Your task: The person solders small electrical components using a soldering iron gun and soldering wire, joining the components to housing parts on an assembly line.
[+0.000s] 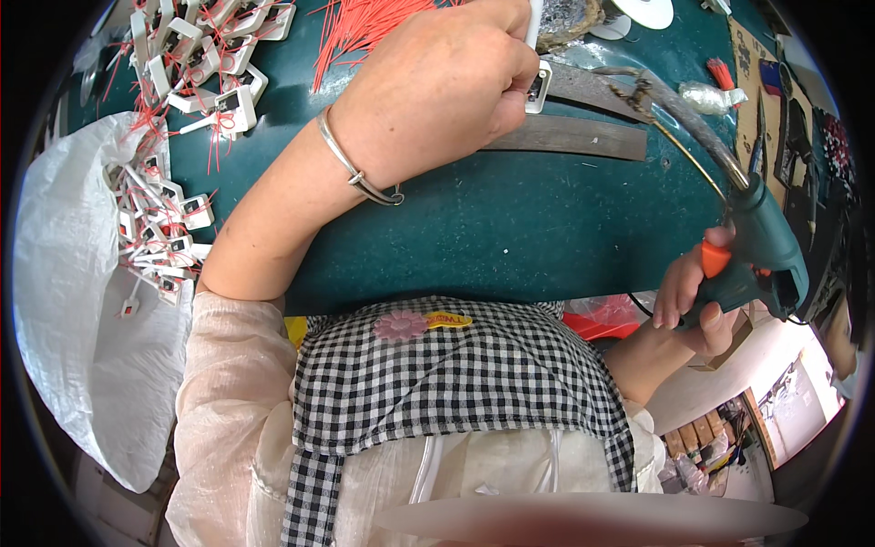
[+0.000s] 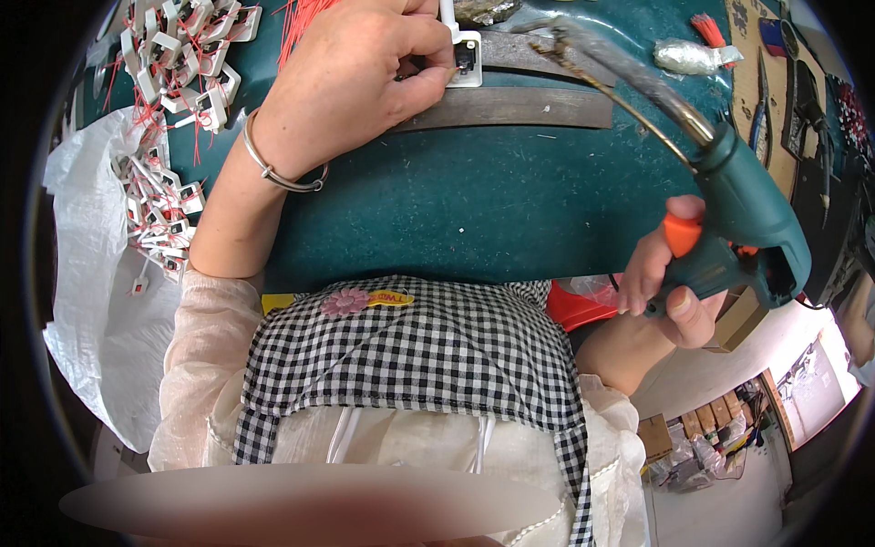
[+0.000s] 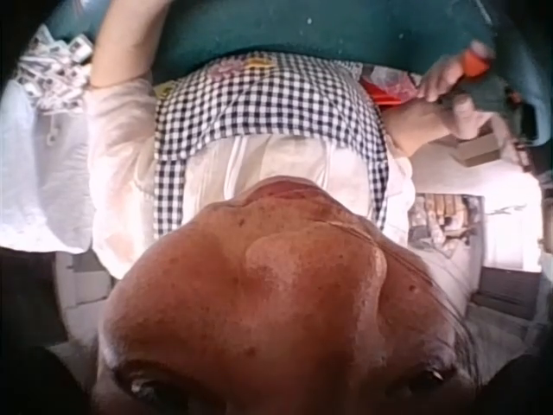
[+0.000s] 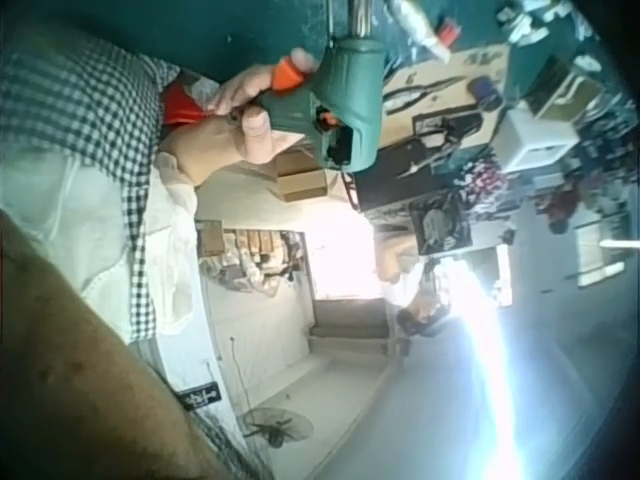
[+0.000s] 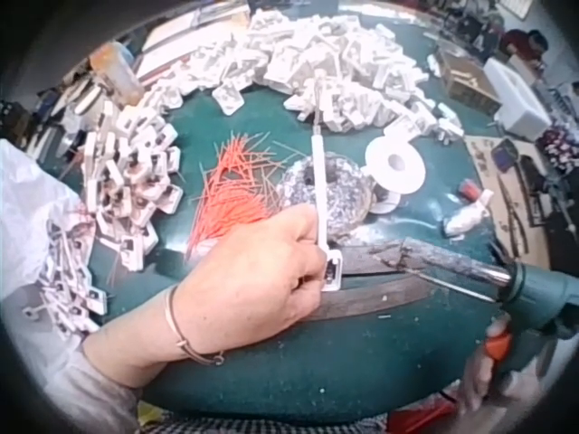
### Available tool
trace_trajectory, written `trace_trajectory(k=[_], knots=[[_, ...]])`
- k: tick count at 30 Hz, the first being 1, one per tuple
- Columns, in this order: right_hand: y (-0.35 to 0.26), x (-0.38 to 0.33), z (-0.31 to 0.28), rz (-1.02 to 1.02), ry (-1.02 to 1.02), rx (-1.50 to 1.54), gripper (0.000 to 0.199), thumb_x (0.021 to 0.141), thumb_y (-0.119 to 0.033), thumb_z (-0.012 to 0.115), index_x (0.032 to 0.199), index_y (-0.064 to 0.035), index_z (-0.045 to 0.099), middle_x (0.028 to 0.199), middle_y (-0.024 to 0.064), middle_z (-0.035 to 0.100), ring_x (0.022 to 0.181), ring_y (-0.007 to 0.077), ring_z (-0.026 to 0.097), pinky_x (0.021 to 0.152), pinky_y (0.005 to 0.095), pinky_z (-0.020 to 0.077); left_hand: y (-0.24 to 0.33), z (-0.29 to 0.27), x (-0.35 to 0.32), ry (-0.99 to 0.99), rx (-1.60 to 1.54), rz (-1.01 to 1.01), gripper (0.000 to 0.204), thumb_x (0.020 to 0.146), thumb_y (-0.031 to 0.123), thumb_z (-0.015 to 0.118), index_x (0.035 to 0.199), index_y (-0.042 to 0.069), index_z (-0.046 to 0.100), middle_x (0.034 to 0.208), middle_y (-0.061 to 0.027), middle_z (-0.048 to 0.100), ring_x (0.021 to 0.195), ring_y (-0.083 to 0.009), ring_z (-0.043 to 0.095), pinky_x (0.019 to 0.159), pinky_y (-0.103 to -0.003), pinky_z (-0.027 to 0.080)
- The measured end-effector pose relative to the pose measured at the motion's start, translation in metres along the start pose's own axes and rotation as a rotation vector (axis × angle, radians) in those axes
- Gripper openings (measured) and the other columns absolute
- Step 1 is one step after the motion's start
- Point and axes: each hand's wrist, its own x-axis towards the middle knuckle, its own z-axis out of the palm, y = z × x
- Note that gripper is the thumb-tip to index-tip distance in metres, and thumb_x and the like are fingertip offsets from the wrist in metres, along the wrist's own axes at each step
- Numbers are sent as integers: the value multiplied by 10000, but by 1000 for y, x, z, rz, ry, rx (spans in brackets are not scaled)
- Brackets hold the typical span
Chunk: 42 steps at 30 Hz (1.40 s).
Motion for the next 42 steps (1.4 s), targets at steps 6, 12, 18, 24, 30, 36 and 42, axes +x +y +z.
trace_trajectory(k=[6, 12, 18, 24, 30, 36, 42], knots=[[28, -7, -23, -130, -28, 186, 660, 856, -239, 647, 1328, 98, 331, 638, 42, 478, 441, 99, 491, 377, 203, 448, -1, 6, -1, 272, 383, 447, 110, 749, 80, 585, 685, -9, 592, 811, -156, 516, 723, -330, 567, 644, -409, 473], [47, -17, -35, -136, -45, 317, 672, 856, -256, 656, 1327, 86, 320, 647, 60, 481, 447, 128, 490, 397, 234, 471, 25, -10, 1, -1, 119, 32, 107, 753, 83, 585, 699, -8, 599, 823, -158, 518, 732, -335, 569, 655, -412, 476], [56, -14, -50, -132, -122, 476, 659, 871, -261, 647, 1341, 67, 323, 649, 47, 484, 465, 119, 505, 394, 222, 466, 31, -10, 1, -15, 147, 12, 110, 763, 89, 586, 708, -5, 602, 830, -153, 521, 733, -335, 571, 658, -410, 478], [62, -15, -52, -120, -87, 550, 669, 871, -268, 651, 1349, 60, 319, 648, 40, 481, 460, 114, 498, 389, 218, 463, 30, -8, 0, -28, 204, 19, 124, 772, 103, 586, 707, -3, 598, 832, -144, 528, 728, -333, 574, 653, -414, 479], [62, -8, -60, -95, -110, 590, 685, 867, -258, 654, 1358, 70, 306, 655, 50, 475, 463, 114, 480, 379, 221, 442, 32, -6, 4, -47, 299, -7, 133, 785, 119, 579, 715, 9, 608, 857, -133, 549, 743, -319, 589, 647, -406, 481], [58, -4, -71, -70, -136, 577, 689, 871, -253, 643, 1366, 78, 296, 675, 60, 467, 474, 125, 475, 384, 232, 428, 15, 13, 4, 114, 368, 131, 151, 794, 146, 595, 764, 16, 666, 869, -145, 584, 732, -345, 624, 664, -438, 514], [58, -7, -65, -90, -67, 541, 685, 846, -226, 689, 1347, 73, 330, 648, 38, 457, 433, 96, 472, 376, 197, 437, 5, -10, 2, 137, 232, 230, 113, 769, 146, 640, 806, 49, 685, 830, -127, 618, 778, -315, 627, 700, -418, 506]])
